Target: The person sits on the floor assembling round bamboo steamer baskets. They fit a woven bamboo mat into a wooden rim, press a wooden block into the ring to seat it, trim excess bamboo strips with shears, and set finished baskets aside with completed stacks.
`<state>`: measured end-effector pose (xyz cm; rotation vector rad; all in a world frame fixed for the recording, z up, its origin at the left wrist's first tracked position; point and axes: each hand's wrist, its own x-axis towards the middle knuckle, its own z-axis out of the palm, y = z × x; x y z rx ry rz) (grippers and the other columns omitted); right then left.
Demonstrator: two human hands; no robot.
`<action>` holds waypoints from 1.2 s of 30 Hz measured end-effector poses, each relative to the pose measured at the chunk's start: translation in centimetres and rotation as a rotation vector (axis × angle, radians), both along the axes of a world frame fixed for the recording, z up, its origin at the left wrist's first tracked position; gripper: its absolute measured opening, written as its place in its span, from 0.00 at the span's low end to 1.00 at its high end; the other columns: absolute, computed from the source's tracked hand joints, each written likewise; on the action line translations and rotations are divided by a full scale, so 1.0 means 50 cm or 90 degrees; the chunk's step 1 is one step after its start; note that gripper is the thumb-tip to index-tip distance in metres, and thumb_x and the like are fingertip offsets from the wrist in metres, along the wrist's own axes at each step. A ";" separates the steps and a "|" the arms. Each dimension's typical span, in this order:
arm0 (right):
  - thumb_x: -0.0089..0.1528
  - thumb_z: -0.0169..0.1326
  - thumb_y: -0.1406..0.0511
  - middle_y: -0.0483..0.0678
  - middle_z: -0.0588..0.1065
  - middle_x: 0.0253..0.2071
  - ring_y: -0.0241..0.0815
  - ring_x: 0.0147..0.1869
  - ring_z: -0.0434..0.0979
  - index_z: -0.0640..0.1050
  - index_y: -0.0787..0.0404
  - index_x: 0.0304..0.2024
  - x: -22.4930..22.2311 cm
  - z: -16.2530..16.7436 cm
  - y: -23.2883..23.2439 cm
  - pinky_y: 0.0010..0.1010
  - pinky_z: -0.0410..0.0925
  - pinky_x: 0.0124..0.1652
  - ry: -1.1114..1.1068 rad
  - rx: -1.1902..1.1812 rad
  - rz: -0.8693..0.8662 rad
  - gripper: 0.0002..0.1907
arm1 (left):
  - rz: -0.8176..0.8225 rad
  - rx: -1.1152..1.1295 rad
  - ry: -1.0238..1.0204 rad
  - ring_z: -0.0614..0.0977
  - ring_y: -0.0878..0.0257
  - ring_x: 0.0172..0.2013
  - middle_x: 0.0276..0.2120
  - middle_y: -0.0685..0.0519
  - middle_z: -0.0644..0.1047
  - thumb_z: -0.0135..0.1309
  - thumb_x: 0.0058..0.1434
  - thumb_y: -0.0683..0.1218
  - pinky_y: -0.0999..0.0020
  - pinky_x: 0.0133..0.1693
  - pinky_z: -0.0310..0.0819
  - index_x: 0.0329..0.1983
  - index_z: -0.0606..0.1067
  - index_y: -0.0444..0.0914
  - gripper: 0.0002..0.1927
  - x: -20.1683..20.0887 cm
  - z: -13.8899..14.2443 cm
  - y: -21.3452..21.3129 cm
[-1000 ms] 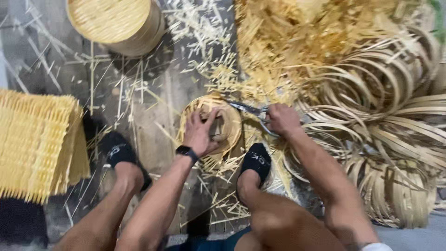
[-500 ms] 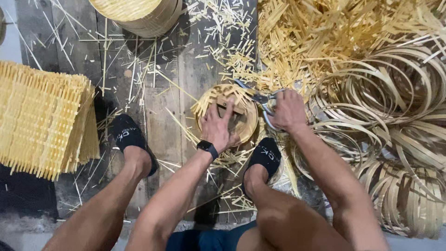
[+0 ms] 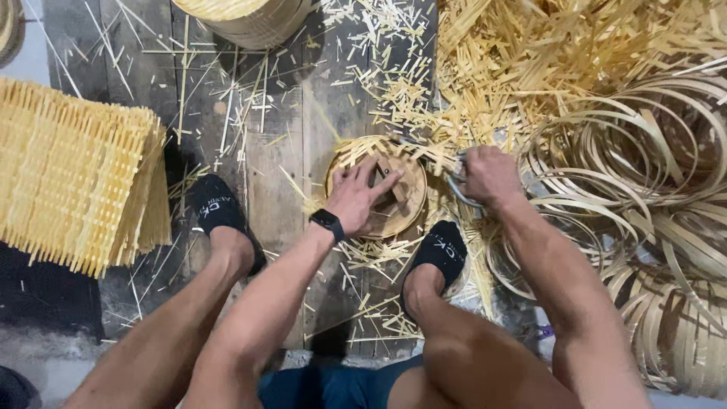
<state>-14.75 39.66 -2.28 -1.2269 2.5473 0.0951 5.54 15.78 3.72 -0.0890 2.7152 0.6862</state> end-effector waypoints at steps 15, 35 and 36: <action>0.62 0.52 0.45 0.57 0.74 0.47 0.50 0.50 0.75 0.74 0.62 0.55 -0.014 0.022 -0.034 0.44 0.71 0.50 -0.041 0.149 0.007 0.31 | 0.469 0.046 0.198 0.55 0.30 0.67 0.68 0.26 0.52 0.67 0.44 0.64 0.31 0.64 0.46 0.71 0.61 0.44 0.52 0.002 -0.012 0.081; 0.63 0.52 0.52 0.57 0.76 0.44 0.54 0.49 0.78 0.77 0.63 0.49 0.006 0.006 -0.034 0.47 0.72 0.47 -0.016 0.043 0.031 0.23 | 0.044 -0.005 0.039 0.61 0.41 0.65 0.68 0.37 0.59 0.72 0.31 0.54 0.41 0.60 0.54 0.58 0.79 0.61 0.42 -0.008 0.009 0.006; 0.63 0.53 0.51 0.59 0.75 0.43 0.54 0.48 0.77 0.77 0.63 0.49 0.008 0.009 -0.036 0.48 0.72 0.46 -0.019 0.039 0.018 0.24 | 0.039 -0.012 0.020 0.61 0.41 0.65 0.67 0.38 0.59 0.73 0.31 0.54 0.41 0.61 0.53 0.57 0.78 0.61 0.42 -0.008 0.006 0.003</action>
